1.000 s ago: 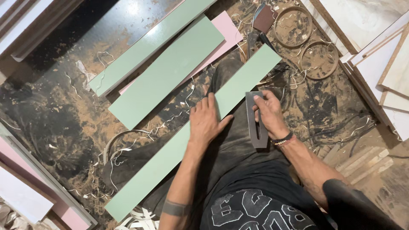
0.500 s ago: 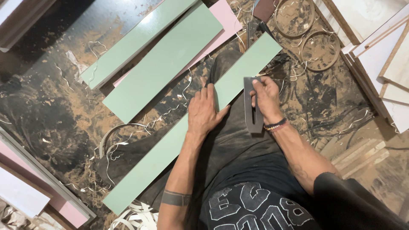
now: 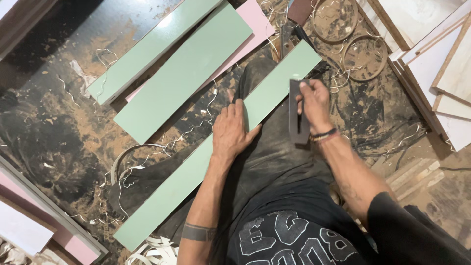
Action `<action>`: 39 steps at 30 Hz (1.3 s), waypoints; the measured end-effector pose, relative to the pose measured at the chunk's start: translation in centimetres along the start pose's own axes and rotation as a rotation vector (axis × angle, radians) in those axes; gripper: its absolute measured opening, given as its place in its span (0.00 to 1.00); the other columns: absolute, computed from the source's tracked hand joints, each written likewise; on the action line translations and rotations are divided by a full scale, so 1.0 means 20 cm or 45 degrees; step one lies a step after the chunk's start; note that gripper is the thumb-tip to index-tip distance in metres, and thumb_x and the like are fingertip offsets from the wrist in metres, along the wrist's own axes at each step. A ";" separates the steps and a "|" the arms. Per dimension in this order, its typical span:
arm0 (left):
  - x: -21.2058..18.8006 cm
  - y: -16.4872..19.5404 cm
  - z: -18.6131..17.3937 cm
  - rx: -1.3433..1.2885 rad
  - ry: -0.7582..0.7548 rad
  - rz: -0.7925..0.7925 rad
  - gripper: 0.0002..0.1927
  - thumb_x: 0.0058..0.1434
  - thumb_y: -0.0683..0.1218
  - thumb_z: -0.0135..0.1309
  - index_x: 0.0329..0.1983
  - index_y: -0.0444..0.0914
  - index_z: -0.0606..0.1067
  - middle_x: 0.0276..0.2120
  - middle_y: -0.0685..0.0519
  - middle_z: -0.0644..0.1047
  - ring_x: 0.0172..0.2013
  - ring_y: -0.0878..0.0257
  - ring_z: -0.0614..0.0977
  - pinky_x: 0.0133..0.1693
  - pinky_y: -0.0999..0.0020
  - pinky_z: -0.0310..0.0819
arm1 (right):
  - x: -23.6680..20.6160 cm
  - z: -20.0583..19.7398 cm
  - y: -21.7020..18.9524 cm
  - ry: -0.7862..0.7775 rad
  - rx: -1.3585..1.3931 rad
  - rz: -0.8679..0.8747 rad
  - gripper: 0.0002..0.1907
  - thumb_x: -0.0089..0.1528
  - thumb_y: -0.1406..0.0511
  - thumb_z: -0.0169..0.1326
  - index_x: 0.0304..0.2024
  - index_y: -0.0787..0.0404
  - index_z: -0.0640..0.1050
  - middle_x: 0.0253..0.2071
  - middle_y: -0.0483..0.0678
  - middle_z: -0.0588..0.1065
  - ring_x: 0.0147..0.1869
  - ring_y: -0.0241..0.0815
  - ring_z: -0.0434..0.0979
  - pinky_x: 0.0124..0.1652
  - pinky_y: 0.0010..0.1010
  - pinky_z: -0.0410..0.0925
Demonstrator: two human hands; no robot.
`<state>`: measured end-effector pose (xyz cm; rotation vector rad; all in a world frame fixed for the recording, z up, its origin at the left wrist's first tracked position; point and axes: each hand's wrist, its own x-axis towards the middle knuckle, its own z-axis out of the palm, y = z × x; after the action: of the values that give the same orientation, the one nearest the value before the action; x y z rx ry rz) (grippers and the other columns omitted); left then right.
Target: The person sits on the workshop floor and uses a heated edge-banding iron to press white edge tape onto the edges of laminated boards, holding each board steady with the other hand. They then trim the excess tape ends with a utility knife and set finished boards aside.
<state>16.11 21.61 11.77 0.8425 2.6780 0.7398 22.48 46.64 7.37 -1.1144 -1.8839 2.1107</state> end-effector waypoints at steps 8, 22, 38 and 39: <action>0.01 0.00 0.00 0.022 0.039 0.016 0.46 0.52 0.61 0.66 0.64 0.28 0.63 0.46 0.40 0.74 0.46 0.44 0.77 0.46 0.52 0.71 | 0.22 -0.12 -0.01 0.009 0.053 -0.008 0.09 0.70 0.63 0.53 0.44 0.63 0.72 0.28 0.43 0.73 0.19 0.28 0.67 0.21 0.20 0.62; 0.01 0.00 -0.01 0.006 0.017 0.016 0.46 0.51 0.61 0.67 0.63 0.28 0.64 0.46 0.40 0.75 0.46 0.45 0.77 0.45 0.53 0.72 | 0.39 -0.34 -0.17 -0.180 -0.280 0.061 0.08 0.69 0.63 0.54 0.45 0.61 0.75 0.27 0.41 0.73 0.20 0.27 0.66 0.21 0.19 0.60; -0.15 -0.06 -0.11 0.059 -0.085 0.040 0.46 0.51 0.62 0.65 0.63 0.29 0.64 0.44 0.42 0.75 0.43 0.46 0.78 0.42 0.53 0.72 | 0.17 -0.48 -0.31 -0.402 -0.423 0.254 0.12 0.69 0.64 0.51 0.53 0.61 0.76 0.28 0.38 0.73 0.26 0.25 0.69 0.25 0.17 0.62; -0.17 -0.07 -0.13 0.076 -0.126 0.012 0.46 0.52 0.62 0.64 0.63 0.29 0.64 0.45 0.42 0.75 0.44 0.46 0.77 0.43 0.53 0.71 | 0.13 -0.48 -0.28 -0.398 -0.334 0.221 0.12 0.70 0.64 0.52 0.53 0.62 0.76 0.28 0.37 0.72 0.26 0.24 0.68 0.26 0.17 0.61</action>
<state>17.25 17.63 13.36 0.8823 2.6217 0.6068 23.94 57.17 11.45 -1.0805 -2.3400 2.2942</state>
